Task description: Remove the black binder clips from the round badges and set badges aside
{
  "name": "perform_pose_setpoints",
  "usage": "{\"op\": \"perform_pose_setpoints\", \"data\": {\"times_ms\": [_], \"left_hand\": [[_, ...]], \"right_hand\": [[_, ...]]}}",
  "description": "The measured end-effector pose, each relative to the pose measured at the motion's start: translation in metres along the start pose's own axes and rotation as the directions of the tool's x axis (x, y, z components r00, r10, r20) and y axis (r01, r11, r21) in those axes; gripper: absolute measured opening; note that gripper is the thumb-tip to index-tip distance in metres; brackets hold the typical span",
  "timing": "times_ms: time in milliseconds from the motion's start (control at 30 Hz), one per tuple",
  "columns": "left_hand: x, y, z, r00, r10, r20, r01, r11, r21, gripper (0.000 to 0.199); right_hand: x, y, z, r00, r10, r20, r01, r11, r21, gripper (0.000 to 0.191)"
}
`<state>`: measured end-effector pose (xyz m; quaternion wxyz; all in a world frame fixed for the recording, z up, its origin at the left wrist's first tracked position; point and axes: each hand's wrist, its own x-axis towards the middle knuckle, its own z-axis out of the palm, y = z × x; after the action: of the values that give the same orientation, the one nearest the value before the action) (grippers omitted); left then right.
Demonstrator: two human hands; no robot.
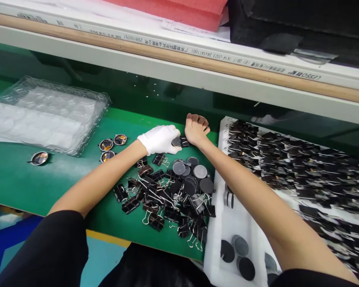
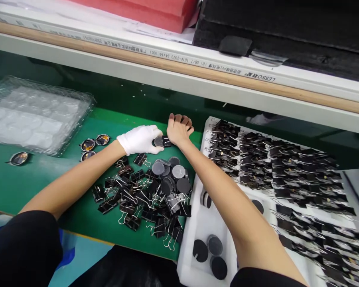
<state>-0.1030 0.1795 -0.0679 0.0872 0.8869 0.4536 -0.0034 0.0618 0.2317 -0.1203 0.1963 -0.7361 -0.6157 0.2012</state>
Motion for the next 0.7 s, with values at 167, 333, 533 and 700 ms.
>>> {"op": "perform_pose_setpoints", "data": {"times_ms": [167, 333, 533, 700], "left_hand": [[0.000, -0.002, 0.004, 1.000, 0.005, -0.017, -0.005, 1.000, 0.005, 0.044], [0.001, 0.000, 0.007, 0.999, 0.004, -0.033, -0.002, 0.999, 0.044, 0.050], [-0.010, 0.002, -0.009, 0.974, -0.225, -0.020, 0.226, 0.970, 0.092, 0.053], [-0.026, -0.016, -0.034, 0.968, -0.251, 0.017, 0.246, 0.957, 0.153, 0.073]], "right_hand": [[-0.002, -0.001, 0.001, 1.000, -0.019, -0.019, 0.018, 1.000, -0.015, 0.050], [-0.006, -0.011, -0.010, 0.999, -0.038, -0.014, 0.037, 0.998, -0.044, 0.053], [-0.060, -0.047, -0.066, 0.924, -0.381, -0.020, 0.367, 0.903, -0.223, 0.050], [-0.127, -0.072, -0.077, 0.748, -0.405, 0.525, 0.622, 0.705, -0.341, 0.055]]}}
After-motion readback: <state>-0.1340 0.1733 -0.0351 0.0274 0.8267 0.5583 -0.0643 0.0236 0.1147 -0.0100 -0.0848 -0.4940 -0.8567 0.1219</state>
